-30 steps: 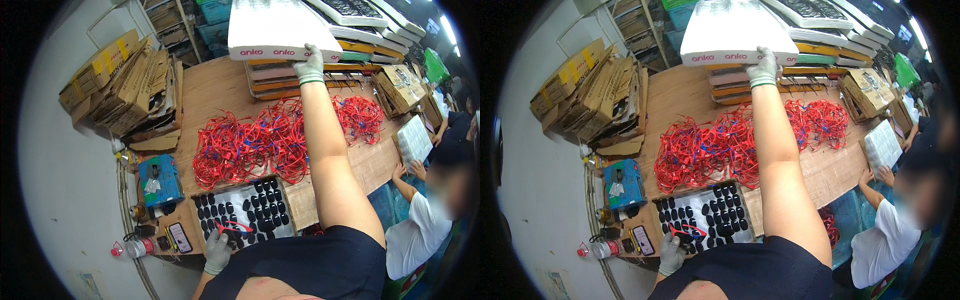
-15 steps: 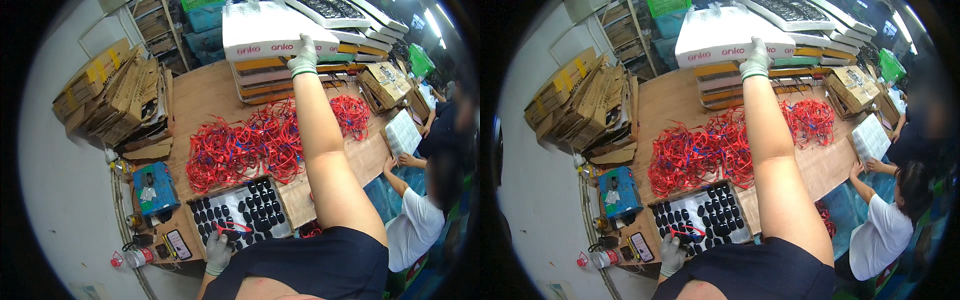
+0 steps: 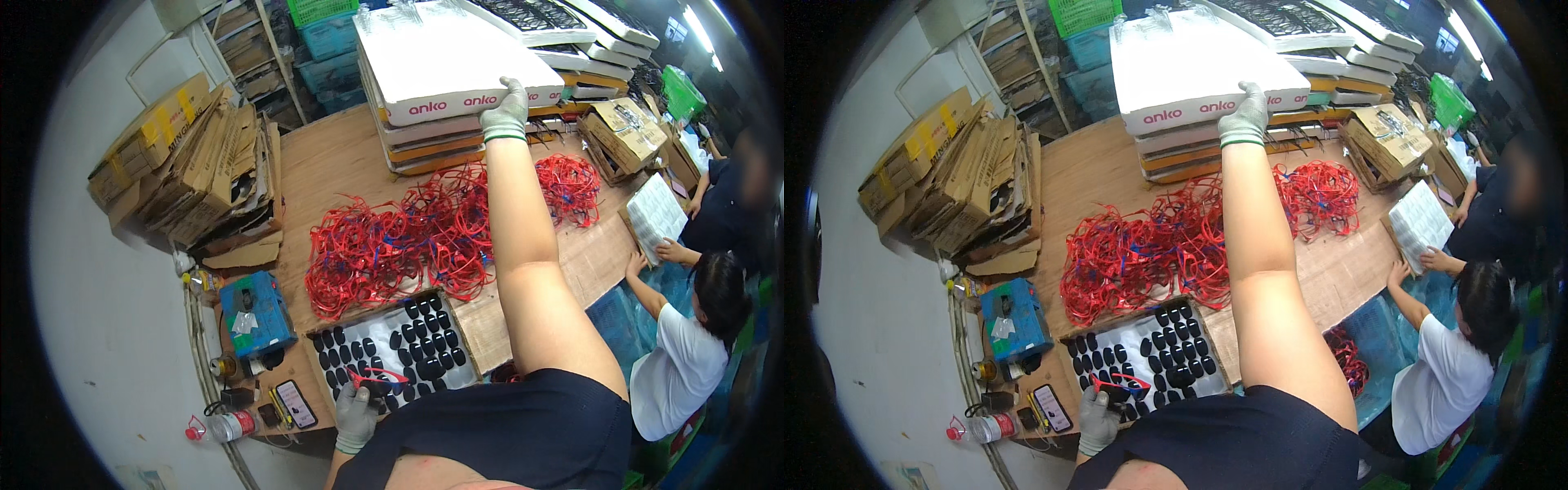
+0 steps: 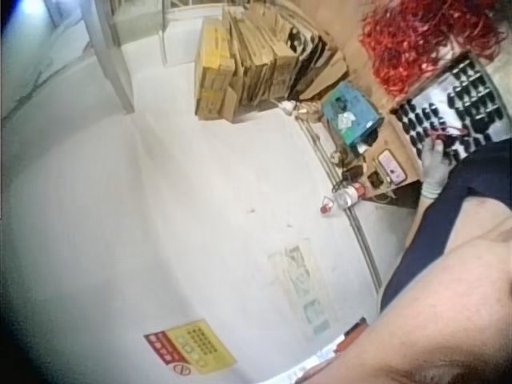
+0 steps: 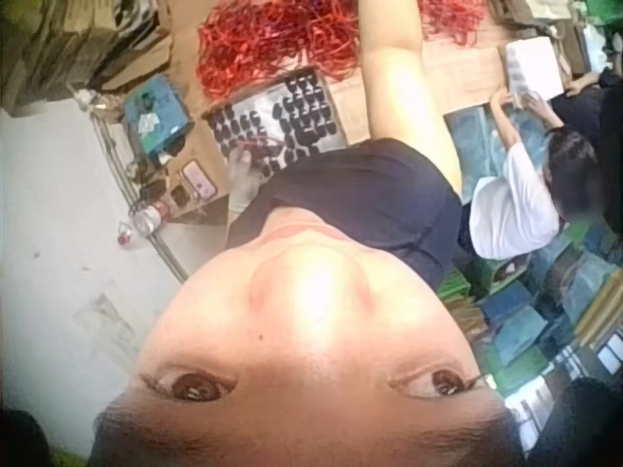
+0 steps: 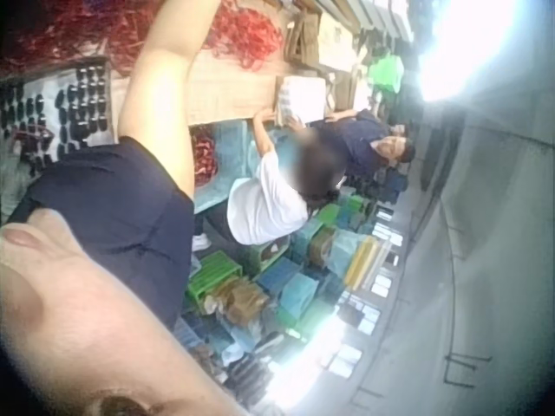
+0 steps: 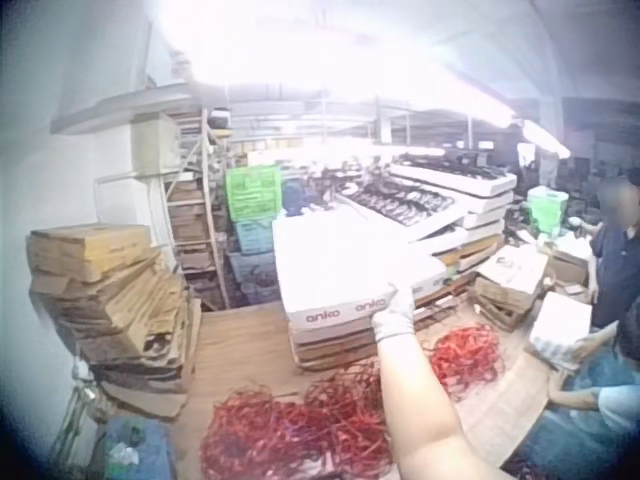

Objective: The person repeatedly picks red and blue wires from a pile, attaches them to black oval components in a tray, and places the finished units into a blue bin. The person also briefly handles a cardboard box and a smartphone on the table.

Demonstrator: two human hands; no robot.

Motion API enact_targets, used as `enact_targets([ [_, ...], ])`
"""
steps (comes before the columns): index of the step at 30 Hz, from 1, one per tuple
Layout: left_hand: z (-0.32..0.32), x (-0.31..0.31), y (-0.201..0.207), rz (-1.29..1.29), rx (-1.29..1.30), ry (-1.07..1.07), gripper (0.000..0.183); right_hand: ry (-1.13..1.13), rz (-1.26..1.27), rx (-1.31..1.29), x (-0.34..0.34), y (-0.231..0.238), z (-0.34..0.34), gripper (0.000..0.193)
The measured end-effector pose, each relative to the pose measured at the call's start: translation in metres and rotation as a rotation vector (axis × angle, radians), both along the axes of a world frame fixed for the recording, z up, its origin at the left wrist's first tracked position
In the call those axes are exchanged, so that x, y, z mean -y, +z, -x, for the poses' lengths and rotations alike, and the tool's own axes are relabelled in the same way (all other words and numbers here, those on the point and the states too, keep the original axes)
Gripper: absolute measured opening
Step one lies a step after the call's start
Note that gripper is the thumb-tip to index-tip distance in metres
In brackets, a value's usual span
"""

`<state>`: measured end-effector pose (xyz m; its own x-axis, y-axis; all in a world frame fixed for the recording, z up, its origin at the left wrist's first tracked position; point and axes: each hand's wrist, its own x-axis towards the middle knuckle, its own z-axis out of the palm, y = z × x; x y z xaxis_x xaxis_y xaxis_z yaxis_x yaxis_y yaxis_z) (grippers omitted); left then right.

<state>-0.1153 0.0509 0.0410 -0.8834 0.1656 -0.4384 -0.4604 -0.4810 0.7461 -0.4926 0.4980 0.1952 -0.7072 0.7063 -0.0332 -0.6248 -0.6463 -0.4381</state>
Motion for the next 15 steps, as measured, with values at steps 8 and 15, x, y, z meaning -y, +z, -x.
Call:
enact_targets([
  [8, 0.015, -0.016, 0.004, 0.004, -0.005, -0.077, 0.012, -0.119, -0.041, -0.119, -0.041, 0.043, -0.022, 0.059],
  [15, 0.022, -0.036, 0.006, 0.072, -0.008, -0.083, 0.013, -0.174, -0.324, -0.260, -0.165, 0.093, 0.017, 0.066],
])
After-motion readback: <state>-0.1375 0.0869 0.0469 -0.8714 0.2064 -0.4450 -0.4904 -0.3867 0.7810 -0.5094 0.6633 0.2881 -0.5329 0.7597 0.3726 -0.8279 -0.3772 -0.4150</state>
